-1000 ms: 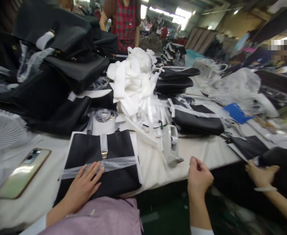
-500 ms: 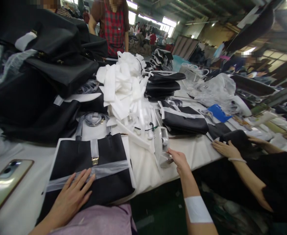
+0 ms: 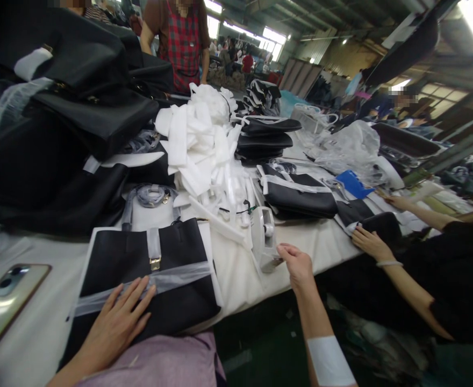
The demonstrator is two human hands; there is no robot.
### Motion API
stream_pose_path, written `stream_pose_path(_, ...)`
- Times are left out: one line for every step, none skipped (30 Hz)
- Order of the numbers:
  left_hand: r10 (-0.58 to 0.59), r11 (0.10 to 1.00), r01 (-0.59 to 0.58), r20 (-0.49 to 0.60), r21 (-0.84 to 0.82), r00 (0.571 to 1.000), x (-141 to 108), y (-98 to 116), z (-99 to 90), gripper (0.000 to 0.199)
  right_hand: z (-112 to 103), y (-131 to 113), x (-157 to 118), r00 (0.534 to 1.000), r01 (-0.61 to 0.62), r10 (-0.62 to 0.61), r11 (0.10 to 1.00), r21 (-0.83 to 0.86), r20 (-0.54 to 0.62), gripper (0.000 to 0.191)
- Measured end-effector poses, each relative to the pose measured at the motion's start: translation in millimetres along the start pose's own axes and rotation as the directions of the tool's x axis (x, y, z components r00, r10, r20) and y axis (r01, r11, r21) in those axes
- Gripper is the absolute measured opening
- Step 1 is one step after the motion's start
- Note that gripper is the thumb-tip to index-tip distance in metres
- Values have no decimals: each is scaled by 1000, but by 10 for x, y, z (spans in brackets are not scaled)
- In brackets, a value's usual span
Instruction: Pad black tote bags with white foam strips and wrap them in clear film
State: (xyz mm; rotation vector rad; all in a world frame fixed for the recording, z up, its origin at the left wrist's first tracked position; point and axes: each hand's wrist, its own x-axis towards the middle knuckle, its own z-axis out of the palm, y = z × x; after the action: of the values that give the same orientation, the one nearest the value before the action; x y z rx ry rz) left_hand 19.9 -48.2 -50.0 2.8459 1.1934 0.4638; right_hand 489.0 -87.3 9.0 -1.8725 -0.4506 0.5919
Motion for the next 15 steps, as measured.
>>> stream_pose_path(4,1000,-4,7,5,1000,-1,-2,-6,47,-49,-4,-50,999,30,-29,999,12,-26,36)
stream_pose_path(7,1000,-8,16,12,1000,-1,-2,-13,47,-102,-3,-104,997,51,-50,999,19,-50,35)
stream_pose_path(9,1000,-9,24,19,1000,2,0,-20,47,-155,4,-161,996,62,-61,998,20,-71,35)
stream_pose_path(7,1000,-8,28,25,1000,8,2,-27,47,-204,20,-220,994,63,-61,998,16,-91,34)
stream_pose_path(6,999,-7,31,31,1000,15,6,-34,47,-246,46,-278,993,55,-53,998,9,-110,34)
stream_pose_path(8,999,-9,33,37,999,24,10,-40,47,-279,82,-336,991,39,-38,999,3,-127,33)
stream_pose_path(12,999,-13,33,43,999,33,14,-47,46,-303,126,-391,990,20,-20,1000,-3,-141,33)
stream_pose_path(17,999,-18,33,50,999,42,17,-54,45,-317,176,-442,988,1,-3,1000,-10,-153,33)
stream_pose_path(25,998,-27,36,59,999,49,20,-61,44,-322,232,-489,987,-16,13,1000,-17,-162,33)
stream_pose_path(32,997,-35,40,68,999,53,22,-69,44,-319,289,-529,986,-30,25,999,-26,-166,34)
stream_pose_path(38,996,-41,43,75,998,55,23,-76,43,-311,347,-563,985,-42,35,998,-37,-167,34)
stream_pose_path(38,996,-42,45,80,998,54,23,-82,43,-300,405,-591,985,-52,43,997,-51,-166,35)
stream_pose_path(37,996,-40,48,82,998,50,23,-87,43,-287,459,-612,985,-62,50,996,-69,-165,36)
stream_pose_path(32,996,-36,53,81,998,45,21,-89,43,-273,511,-628,985,-73,58,993,-91,-163,37)
stream_pose_path(26,997,-30,56,75,998,38,19,-89,44,-259,558,-639,985,-84,64,989,-118,-161,40)
